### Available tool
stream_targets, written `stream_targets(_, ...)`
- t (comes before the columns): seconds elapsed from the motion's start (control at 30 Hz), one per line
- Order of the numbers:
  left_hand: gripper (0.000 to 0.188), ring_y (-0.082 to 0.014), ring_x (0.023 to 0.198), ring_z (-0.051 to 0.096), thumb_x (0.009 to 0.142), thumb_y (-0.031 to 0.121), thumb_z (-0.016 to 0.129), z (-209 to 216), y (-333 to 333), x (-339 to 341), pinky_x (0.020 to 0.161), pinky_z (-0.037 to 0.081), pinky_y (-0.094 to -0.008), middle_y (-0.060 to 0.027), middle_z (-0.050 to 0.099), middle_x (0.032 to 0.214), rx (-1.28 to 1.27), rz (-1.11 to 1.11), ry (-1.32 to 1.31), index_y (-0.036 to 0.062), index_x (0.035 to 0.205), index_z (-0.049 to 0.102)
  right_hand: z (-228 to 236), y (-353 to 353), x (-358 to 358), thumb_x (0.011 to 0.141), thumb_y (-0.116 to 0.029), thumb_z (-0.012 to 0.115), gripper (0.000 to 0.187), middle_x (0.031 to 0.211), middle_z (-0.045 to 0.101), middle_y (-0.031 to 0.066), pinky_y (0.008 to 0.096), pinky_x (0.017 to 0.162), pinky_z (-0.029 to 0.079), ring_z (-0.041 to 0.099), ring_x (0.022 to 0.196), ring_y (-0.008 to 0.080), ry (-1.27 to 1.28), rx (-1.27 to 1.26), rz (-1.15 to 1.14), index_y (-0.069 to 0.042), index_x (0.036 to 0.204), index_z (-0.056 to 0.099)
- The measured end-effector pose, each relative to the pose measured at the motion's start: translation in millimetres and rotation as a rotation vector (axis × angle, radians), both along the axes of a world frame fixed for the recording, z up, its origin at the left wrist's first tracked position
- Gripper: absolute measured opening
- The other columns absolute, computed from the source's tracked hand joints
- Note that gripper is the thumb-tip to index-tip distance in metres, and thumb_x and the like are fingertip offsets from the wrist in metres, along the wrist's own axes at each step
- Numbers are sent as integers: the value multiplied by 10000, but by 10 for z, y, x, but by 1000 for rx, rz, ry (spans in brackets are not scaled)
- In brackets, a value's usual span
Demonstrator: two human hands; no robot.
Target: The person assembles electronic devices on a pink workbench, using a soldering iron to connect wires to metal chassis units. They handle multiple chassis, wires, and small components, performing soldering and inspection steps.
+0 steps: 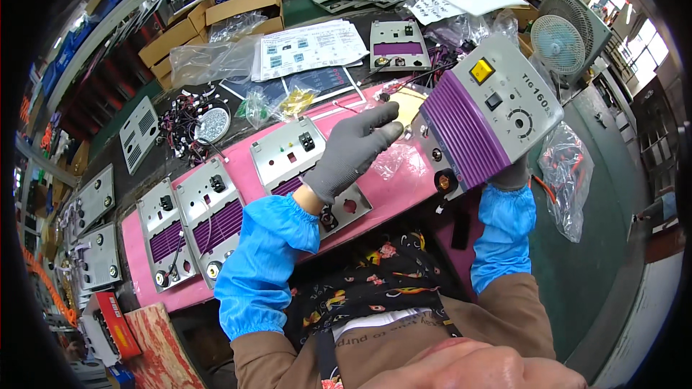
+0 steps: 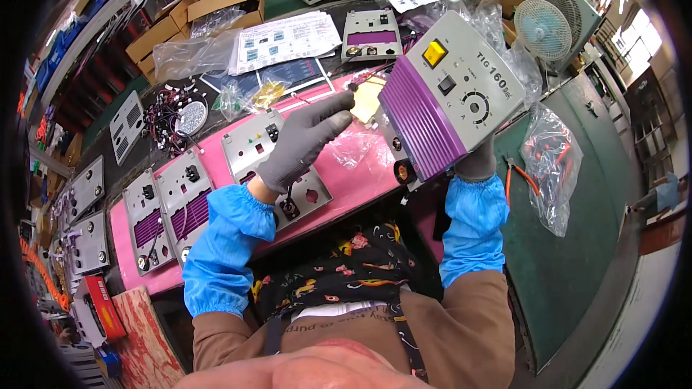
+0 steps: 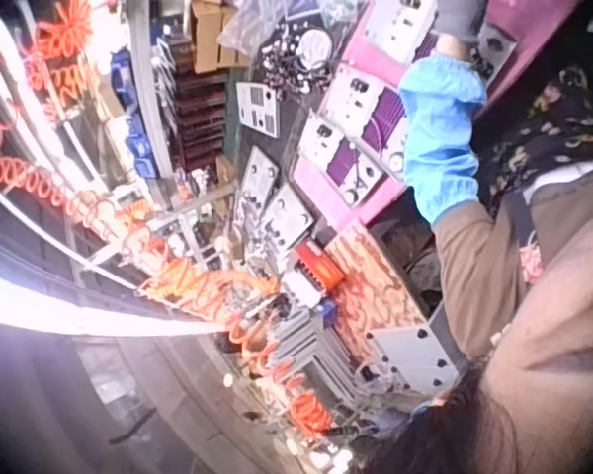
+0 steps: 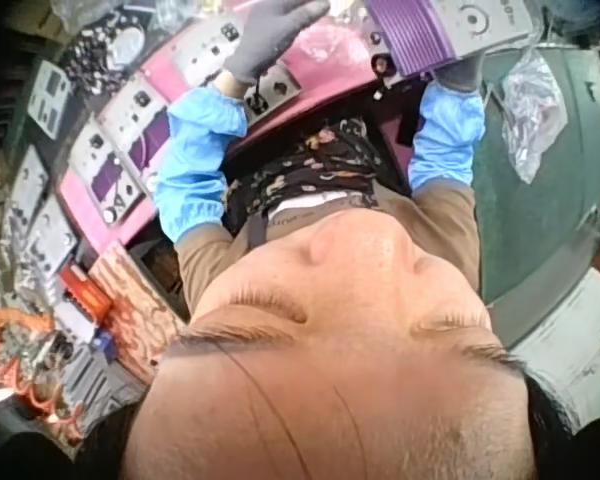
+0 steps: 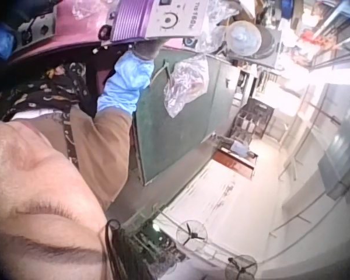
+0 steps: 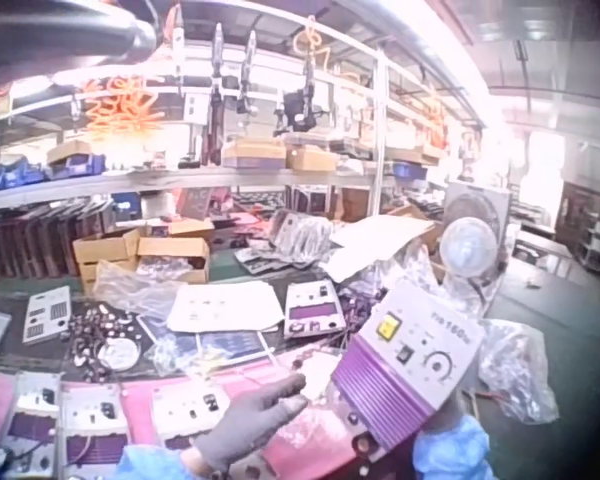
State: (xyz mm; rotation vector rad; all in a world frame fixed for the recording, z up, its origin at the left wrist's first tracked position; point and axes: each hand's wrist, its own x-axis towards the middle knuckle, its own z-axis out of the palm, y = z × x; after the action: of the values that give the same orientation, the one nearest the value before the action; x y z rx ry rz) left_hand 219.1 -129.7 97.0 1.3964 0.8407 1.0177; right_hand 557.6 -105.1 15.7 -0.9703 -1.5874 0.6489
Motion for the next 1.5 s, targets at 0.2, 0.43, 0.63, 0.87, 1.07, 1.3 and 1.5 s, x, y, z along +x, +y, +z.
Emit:
stream_targets(0.2, 629, -188, 1176, 561, 921, 330, 671, -87, -3, 33, 991, 455, -316, -163, 594, 1303, 116, 91, 158, -26, 1400, 471, 330, 102, -292, 1024, -481, 379, 647, 1506, 374, 158, 437, 1122, 374, 433, 1344, 294, 941, -231, 934, -72, 1513, 273)
stream_targets(0.43, 937, -359, 1201, 548, 735, 342, 821, 131, -436, 287, 967, 464, -405, -229, 564, 1280, 809, 387, 500, -5, 1463, 343, 576, 125, -690, 971, -460, 542, 658, 1406, 472, 128, 407, 1013, 490, 521, 1248, 258, 922, -154, 403, -73, 1460, 334)
stream_targets(0.63, 849, -388, 1062, 614, 751, 206, 766, -64, -329, 480, 860, 525, -424, -231, 542, 1271, 720, 544, 265, 21, 1450, 320, 1497, -4, -1467, 951, -180, 630, 300, 956, 690, 86, 285, 690, 543, 670, 798, 165, 636, 114, 236, 38, 1157, 620)
stream_targets(0.87, 450, -147, 936, 607, 932, 247, 622, 169, -476, -5, 844, 502, -316, -111, 647, 1074, 134, 524, -473, -30, 1264, 501, 1761, 73, -1657, 997, -281, 572, 397, 1070, 681, 75, 242, 831, 495, 619, 950, 94, -46, 382, -8, 35, 1235, 606)
stream_targets(1.07, 427, -133, 886, 578, 946, 333, 584, 148, -666, -147, 795, 491, -300, -74, 634, 1009, 16, 388, -168, -35, 1162, 571, 842, -317, -1338, 987, -279, 558, 342, 851, 614, 21, 220, 664, 478, 564, 733, 74, 203, -528, 261, -2, 1185, 588)
stream_targets(1.3, 246, -311, 766, 666, 883, 308, 665, -169, -845, -1013, 656, 521, -407, -103, 682, 805, 415, 713, 1182, 84, 984, 682, 599, -340, -1209, 988, -235, 521, 259, 746, 538, 4, 215, 401, 436, 524, 617, 60, 147, -612, 188, -22, 1112, 599)
stream_targets(1.5, 329, -316, 805, 660, 833, 214, 677, -552, -854, -1119, 696, 523, -421, -132, 659, 922, 113, 676, 1260, 96, 1125, 582, 392, -293, -1079, 982, -230, 522, 247, 734, 536, 10, 210, 380, 446, 535, 581, 65, 163, -806, 202, -24, 1094, 600)
